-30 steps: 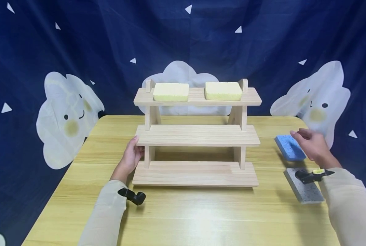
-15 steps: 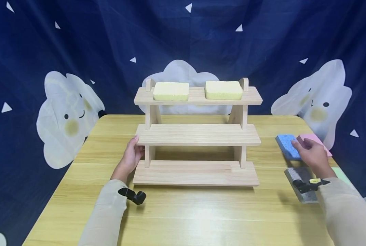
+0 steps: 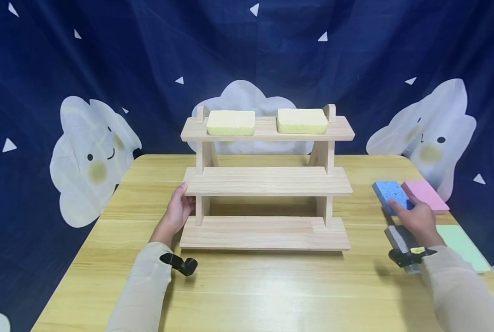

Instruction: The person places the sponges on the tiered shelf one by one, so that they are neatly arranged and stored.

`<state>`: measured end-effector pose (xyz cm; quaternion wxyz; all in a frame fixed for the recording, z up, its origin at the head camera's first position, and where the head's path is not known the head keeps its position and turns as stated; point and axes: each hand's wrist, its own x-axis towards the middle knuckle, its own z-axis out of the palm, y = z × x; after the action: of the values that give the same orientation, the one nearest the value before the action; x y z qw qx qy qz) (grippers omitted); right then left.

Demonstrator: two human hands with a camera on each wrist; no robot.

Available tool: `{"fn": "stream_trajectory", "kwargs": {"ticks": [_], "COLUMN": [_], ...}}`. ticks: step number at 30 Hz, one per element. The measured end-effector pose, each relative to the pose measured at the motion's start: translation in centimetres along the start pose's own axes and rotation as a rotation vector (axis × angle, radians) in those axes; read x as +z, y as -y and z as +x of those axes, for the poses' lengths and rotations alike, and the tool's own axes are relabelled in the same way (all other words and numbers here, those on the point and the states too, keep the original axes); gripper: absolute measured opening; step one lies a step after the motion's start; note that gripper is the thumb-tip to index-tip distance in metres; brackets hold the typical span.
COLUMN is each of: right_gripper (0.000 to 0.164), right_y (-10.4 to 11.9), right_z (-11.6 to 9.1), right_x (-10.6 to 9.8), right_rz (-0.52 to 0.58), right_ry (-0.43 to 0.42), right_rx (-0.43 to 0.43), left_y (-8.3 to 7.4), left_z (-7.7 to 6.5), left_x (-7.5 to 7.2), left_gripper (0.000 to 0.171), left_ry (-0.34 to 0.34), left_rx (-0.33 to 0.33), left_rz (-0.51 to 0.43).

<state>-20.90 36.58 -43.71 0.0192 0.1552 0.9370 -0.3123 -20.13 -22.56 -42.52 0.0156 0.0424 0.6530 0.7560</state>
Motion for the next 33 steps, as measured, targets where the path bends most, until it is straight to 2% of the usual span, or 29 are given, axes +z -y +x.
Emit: {"fn": "stream_trajectory", "kwargs": {"ticks": [6, 11, 16, 33], "right_gripper": [0.097, 0.093, 0.089, 0.081], "right_y": [0.2, 0.1, 0.0, 0.1], "right_z": [-0.1, 0.0, 0.1, -0.1], "right_x": [0.3, 0.7, 1.0, 1.1], "right_rz": [-0.032, -0.068, -0.071, -0.104], "right_ry": [0.017, -0.033, -0.048, -0.074], "right_rx": [0.012, -0.027, -0.046, -0.106], "left_y": [-0.3, -0.3, -0.1, -0.3], "left_z": [-0.1, -0.1, 0.0, -0.1], "left_x": [0.1, 0.0, 0.0, 0.0], "left_gripper": [0.059, 0.063, 0.063, 0.062], "left_ry": [0.002, 0.014, 0.008, 0.014], "left_rx": [-0.016, -0.043, -0.054, -0.036], "left_rz": [0.008, 0.057, 0.045, 0.037]}}
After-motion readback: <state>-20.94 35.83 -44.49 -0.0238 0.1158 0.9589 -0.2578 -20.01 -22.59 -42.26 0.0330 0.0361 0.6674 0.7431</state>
